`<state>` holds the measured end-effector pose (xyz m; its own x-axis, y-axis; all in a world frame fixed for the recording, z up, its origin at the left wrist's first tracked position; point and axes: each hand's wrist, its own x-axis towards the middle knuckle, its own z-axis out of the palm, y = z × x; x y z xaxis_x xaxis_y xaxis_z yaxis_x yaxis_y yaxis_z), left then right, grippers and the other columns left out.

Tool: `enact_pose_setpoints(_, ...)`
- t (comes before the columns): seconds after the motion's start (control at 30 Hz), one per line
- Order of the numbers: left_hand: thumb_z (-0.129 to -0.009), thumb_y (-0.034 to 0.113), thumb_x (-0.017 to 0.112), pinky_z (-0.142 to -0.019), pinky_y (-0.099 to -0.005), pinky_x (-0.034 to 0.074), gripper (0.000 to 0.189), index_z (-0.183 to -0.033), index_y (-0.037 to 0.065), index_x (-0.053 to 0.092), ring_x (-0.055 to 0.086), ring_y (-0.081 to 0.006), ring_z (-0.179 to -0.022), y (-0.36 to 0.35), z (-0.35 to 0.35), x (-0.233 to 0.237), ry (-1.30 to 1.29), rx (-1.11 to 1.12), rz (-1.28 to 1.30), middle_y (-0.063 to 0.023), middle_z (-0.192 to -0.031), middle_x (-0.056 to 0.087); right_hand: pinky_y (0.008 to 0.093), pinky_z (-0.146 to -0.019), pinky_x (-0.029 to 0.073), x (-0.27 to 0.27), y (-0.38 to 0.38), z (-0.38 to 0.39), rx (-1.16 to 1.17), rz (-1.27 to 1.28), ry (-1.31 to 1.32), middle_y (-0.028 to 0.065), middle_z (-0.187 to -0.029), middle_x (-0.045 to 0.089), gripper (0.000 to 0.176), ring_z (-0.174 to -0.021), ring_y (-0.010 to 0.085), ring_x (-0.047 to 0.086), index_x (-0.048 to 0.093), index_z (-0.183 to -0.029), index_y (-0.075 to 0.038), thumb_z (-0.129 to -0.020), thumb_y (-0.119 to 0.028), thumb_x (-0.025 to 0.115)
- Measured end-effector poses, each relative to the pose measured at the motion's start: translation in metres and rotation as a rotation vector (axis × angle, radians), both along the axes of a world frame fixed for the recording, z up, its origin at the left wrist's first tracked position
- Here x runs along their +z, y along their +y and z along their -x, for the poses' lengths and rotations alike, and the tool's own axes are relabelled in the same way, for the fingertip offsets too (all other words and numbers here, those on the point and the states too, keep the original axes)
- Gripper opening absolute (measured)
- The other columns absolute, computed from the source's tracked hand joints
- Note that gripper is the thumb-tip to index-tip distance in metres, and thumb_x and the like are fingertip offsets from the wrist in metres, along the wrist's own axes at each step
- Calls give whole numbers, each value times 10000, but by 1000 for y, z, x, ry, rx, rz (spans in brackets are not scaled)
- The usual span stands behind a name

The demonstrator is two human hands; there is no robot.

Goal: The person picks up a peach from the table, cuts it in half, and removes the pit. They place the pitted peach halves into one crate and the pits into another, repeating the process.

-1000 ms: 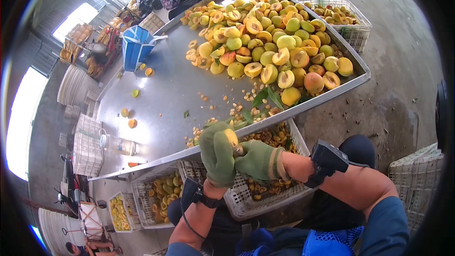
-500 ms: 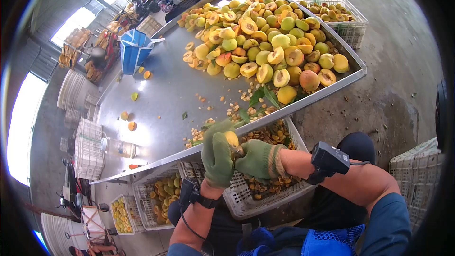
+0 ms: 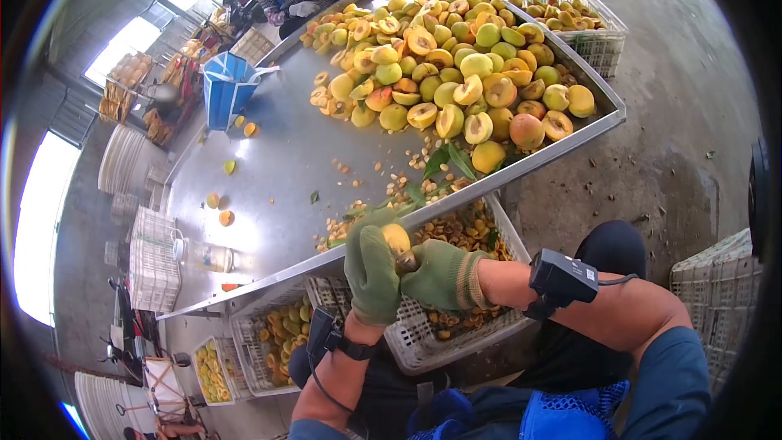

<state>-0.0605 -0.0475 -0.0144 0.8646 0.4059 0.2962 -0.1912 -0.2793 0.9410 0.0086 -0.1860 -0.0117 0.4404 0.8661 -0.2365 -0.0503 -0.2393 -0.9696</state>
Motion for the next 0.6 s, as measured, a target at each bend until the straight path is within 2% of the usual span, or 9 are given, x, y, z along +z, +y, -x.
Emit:
enact_pose_setpoints(0.07, -1119, 348, 451, -921, -355, 526, 373, -1214, 32, 624, 644, -186, -1001, 0, 1, -3, -23, 14, -40, -103, -1124, 676, 339, -692, 533, -9, 5, 1, 5, -35, 9, 84, -795, 733, 223, -723, 169, 661, 736, -1018, -14, -914, -200, 669)
enact_pose_setpoints(0.17, -1123, 343, 437, -921, -351, 527, 374, -1217, 32, 623, 640, -183, -1002, 0, 1, -5, -79, 14, -135, -99, -1122, 673, 339, -705, 534, 17, -5, -5, 88, 107, -29, 98, -831, 746, 225, -740, 162, 663, 743, -1013, -17, -906, -208, 691)
enact_pose_setpoints(0.23, -1124, 349, 431, -921, -348, 528, 381, -1217, 33, 623, 637, -179, -1001, -3, 1, -1, -96, 12, -170, -96, -1121, 671, 341, -719, 536, 14, -5, -5, 72, 93, -33, 115, -834, 742, 232, -748, 167, 662, 746, -1009, -25, -904, -227, 698)
enact_pose_setpoints(0.27, -1123, 360, 431, -923, -344, 526, 392, -1224, 33, 622, 634, -177, -1008, -6, 1, 0, -50, 25, -103, -94, -1125, 669, 342, -726, 536, 12, -5, -5, 63, 85, -35, 123, -836, 740, 235, -752, 170, 662, 747, -1007, -30, -903, -236, 702)
enact_pose_setpoints(0.33, -1121, 381, 430, -926, -335, 523, 414, -1238, 32, 621, 630, -173, -1021, -11, -1, 1, 41, 47, 31, -91, -1133, 665, 363, -742, 541, -4, 1, -2, -10, 49, -41, 150, -851, 741, 250, -768, 220, 685, 745, -1012, -31, -906, -251, 690)
enact_pose_setpoints(0.37, -1120, 389, 431, -915, -331, 529, 430, -1243, 26, 627, 638, -173, -1012, -10, -2, 3, 63, 6, 16, -94, -1128, 672, 373, -750, 544, -13, 3, 0, -47, 31, -43, 163, -859, 741, 257, -776, 245, 696, 744, -1014, -32, -908, -258, 684)
enact_pose_setpoints(0.43, -1118, 406, 433, -895, -322, 541, 461, -1252, 15, 638, 654, -174, -994, 1, -4, 10, 104, -74, -11, -98, -1118, 685, 410, -770, 548, -1, -3, -5, -33, 96, -216, 187, -892, 742, 257, -821, 307, 713, 741, -1032, -42, -898, -252, 678)
enact_pose_setpoints(0.53, -1116, 412, 440, -851, -315, 562, 493, -1240, -7, 667, 680, -172, -945, 26, -8, 23, 271, -278, 98, -101, -1083, 710, 457, -794, 550, 20, -10, -13, -32, 195, -460, 212, -930, 736, 259, -889, 385, 712, 729, -1052, -57, -884, -245, 670)
enact_pose_setpoints(0.6, -1109, 416, 460, -821, -317, 574, 503, -1186, -20, 699, 691, -169, -902, 19, -6, 24, 279, -191, 70, -99, -1053, 725, 481, -802, 548, 19, -9, -13, -45, 214, -541, 220, -938, 732, 262, -913, 412, 706, 719, -1055, -63, -876, -247, 670)
